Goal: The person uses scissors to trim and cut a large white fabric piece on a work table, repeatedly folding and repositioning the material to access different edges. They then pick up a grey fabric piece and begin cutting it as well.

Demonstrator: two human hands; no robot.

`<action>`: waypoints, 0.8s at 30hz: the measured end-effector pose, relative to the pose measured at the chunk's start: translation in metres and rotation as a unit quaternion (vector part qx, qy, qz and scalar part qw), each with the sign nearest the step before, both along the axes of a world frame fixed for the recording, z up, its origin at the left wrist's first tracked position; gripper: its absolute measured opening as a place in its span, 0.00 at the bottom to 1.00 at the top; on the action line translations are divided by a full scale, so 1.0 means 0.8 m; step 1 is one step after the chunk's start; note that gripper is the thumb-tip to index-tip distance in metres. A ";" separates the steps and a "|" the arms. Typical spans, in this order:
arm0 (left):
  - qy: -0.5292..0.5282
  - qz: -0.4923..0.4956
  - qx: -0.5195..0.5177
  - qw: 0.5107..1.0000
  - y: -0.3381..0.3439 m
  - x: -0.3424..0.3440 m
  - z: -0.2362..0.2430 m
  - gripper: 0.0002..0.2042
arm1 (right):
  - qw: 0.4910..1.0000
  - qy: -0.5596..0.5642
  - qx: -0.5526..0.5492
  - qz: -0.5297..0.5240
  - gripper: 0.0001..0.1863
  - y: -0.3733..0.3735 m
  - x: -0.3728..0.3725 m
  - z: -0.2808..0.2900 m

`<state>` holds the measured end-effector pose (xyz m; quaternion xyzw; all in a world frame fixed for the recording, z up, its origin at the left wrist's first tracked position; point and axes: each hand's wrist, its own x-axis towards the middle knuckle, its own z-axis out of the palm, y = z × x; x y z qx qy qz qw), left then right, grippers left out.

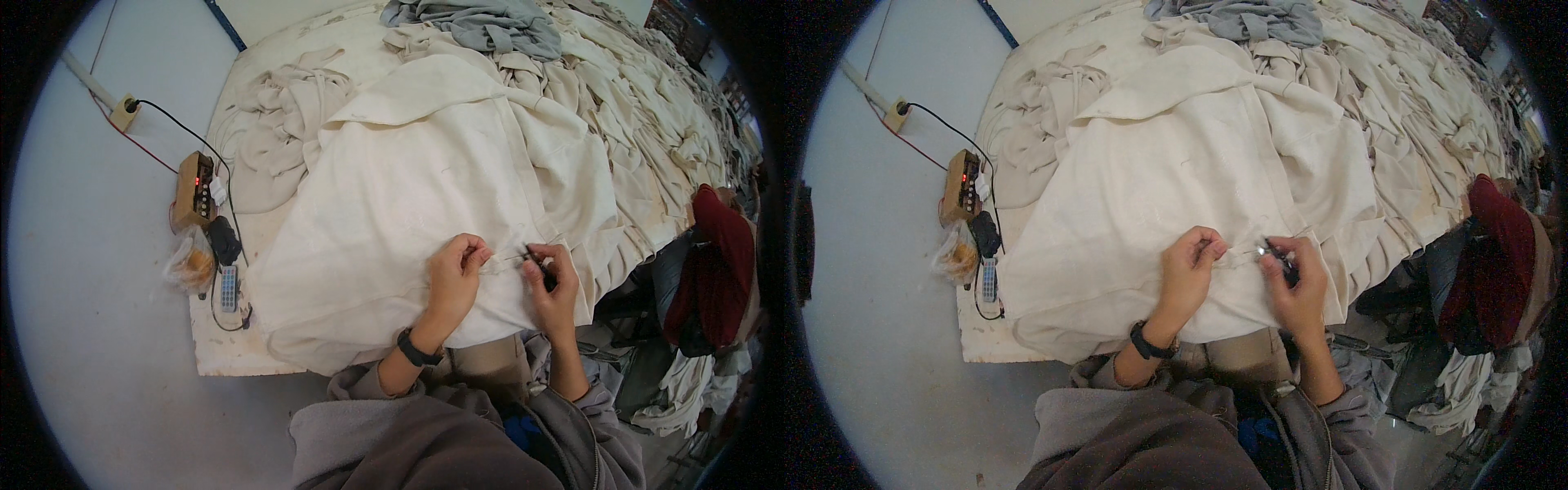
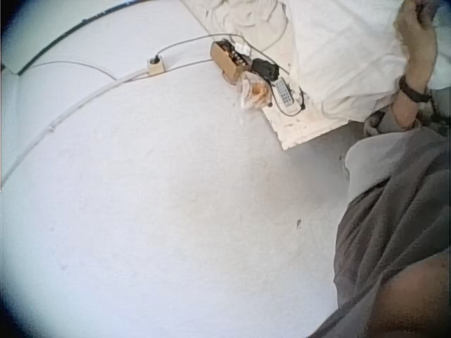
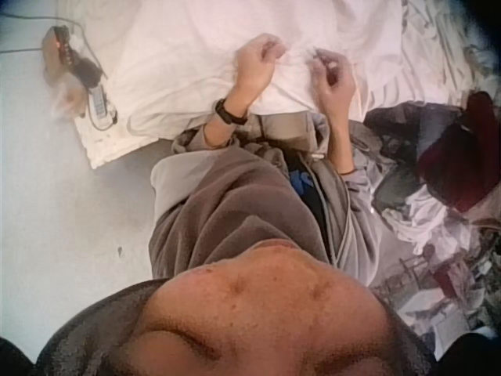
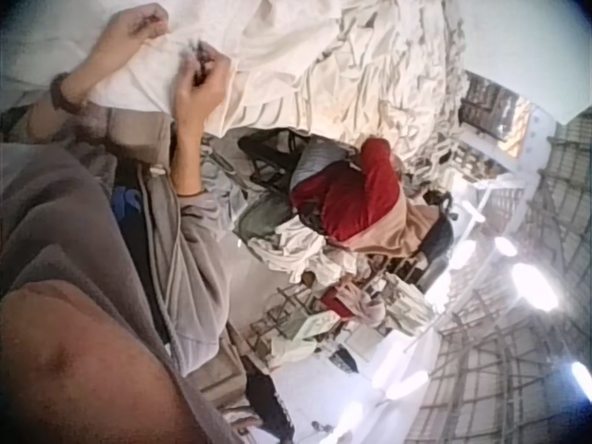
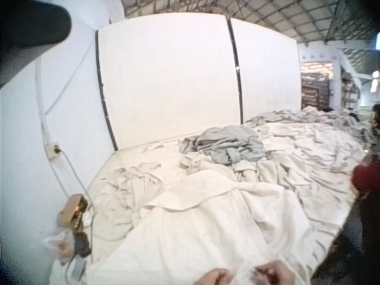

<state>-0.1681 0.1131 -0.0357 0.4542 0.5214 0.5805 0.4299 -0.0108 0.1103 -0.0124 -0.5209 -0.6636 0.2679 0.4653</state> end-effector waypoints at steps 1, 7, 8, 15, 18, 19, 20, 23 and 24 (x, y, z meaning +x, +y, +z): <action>-0.014 0.001 0.008 1.000 0.000 0.001 0.001 0.00 | 0.998 -0.034 0.039 0.020 0.10 -0.001 -0.003 0.004; -0.036 0.005 0.002 0.999 -0.001 -0.001 0.006 0.01 | 0.983 -0.147 0.101 0.041 0.08 -0.003 -0.026 0.019; -0.034 0.005 0.012 0.999 -0.002 -0.001 0.007 0.01 | 0.983 -0.150 0.102 0.042 0.08 -0.002 -0.028 0.020; -0.041 0.008 0.051 0.998 -0.002 0.000 0.011 0.01 | 0.980 -0.171 0.093 0.033 0.07 -0.001 -0.033 0.018; -0.035 -0.001 0.031 0.999 -0.003 -0.001 0.011 0.01 | 0.991 -0.105 0.072 0.043 0.11 0.000 -0.031 0.021; -0.024 -0.003 0.025 0.999 -0.003 -0.002 0.011 0.01 | 0.994 -0.097 0.059 -0.010 0.13 0.002 -0.028 0.023; -0.012 0.001 0.031 0.999 -0.003 -0.002 0.011 0.01 | 0.994 -0.083 0.050 -0.056 0.14 0.006 -0.024 0.024; 0.059 0.027 0.080 0.995 -0.004 -0.002 0.013 0.02 | 0.981 -0.130 0.032 -0.137 0.17 0.030 -0.009 0.021; 0.103 0.040 0.108 0.988 -0.004 -0.001 0.014 0.03 | 0.974 -0.181 0.019 -0.135 0.16 0.041 -0.005 0.016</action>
